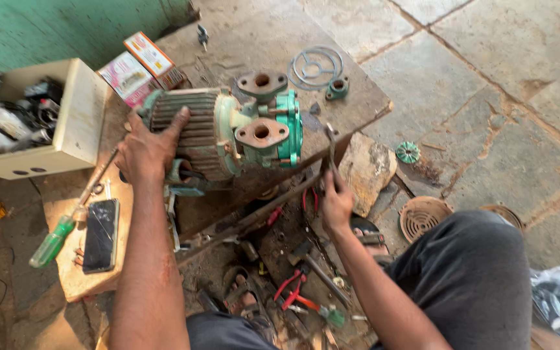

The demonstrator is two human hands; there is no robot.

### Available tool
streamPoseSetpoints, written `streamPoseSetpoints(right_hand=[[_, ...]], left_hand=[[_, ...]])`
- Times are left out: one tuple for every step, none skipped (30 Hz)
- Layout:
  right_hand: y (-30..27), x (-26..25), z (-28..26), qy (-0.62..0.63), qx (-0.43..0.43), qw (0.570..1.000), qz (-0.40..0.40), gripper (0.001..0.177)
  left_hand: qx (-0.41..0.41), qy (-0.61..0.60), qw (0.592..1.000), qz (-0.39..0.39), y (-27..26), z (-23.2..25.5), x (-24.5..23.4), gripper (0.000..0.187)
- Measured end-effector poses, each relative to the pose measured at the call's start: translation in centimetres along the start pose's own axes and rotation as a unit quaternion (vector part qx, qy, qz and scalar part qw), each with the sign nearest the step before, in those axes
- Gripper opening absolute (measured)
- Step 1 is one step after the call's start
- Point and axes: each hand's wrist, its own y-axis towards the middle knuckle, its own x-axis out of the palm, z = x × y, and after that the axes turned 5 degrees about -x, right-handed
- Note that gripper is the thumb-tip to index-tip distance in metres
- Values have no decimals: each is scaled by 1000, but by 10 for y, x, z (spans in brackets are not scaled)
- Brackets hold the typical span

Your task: The person works on a green electric motor mounted on a wooden workbench. They use a hammer and a metal bar to tap the motor housing, then apply a substance from a packet to the motor. The person uses pliers to manipulate a part of the motor and continues to tap it with the hammer.

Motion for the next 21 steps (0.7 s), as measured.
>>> streamPoseSetpoints(right_hand=[[-3, 3, -14, 3, 1, 1000, -20, 43], [-6, 7, -28, 6, 1, 999, -41, 42], [-4, 15, -43, -19, -15, 998, -59, 41], [-3, 23, -57, -45, -32, 996, -76, 40], [-4, 28, -68, -72, -46, 992, -95, 39], [-6, 33, -76, -41, -71, 991, -106, 41], [-9, 37, -81, -10, -95, 988, -119, 43], [-10, 40, -84, 21, -118, 984, -132, 46], [-10, 43, -86, -4, -135, 982, -134, 47], [-10, 46, -86, -28, -151, 979, -136, 48], [-10, 47, -85, -54, -167, 975, -137, 49], [-8, 47, -83, -55, -159, 976, -141, 51], [-6, 46, -80, -57, -151, 976, -144, 53], [-4, 45, -78, -59, -143, 977, -147, 54], [-1, 44, -76, -42, -173, 970, -167, 54], [1, 43, -74, -26, -203, 961, -187, 54], [2, 42, -73, -8, -232, 950, -208, 54], [3, 42, -73, -27, -221, 951, -214, 55], [2, 41, -73, -45, -211, 951, -219, 55], [1, 40, -74, -64, -201, 951, -225, 55], [-1, 39, -74, -77, -208, 948, -229, 56]], left_hand=[[2, 2, 1000, -1, -1, -1, 1, 121], [5, 4, 1000, -3, -3, -3, 2, 123], [4, 4, 1000, -1, 0, -1, 1, 124], [3, 4, 1000, 0, 1, 0, -1, 124], [0, 5, 1000, -1, 1, 0, 0, 125], [5, 3, 1000, 1, 2, -1, 1, 125], [7, 1, 1000, 4, 2, -2, 2, 124], [10, -1, 1000, 6, 2, -3, 4, 124], [9, 2, 1000, 8, 3, -3, 4, 124], [8, 5, 1000, 9, 5, -3, 4, 125], [7, 8, 1000, 9, 5, -3, 4, 126], [3, 10, 1000, 5, 6, -4, 4, 126], [1, 11, 1000, 0, 6, -4, 5, 127], [-1, 13, 1000, -4, 6, -4, 5, 127], [-1, 15, 1000, -6, 6, -4, 6, 128], [-1, 17, 1000, -8, 6, -3, 6, 128], [-2, 20, 1000, -8, 6, -3, 6, 128], [1, 16, 1000, -6, 6, -4, 6, 127], [4, 12, 1000, -3, 6, -3, 6, 127], [8, 8, 1000, -1, 6, -3, 6, 126], [4, 8, 1000, -2, 6, -2, 5, 126]])
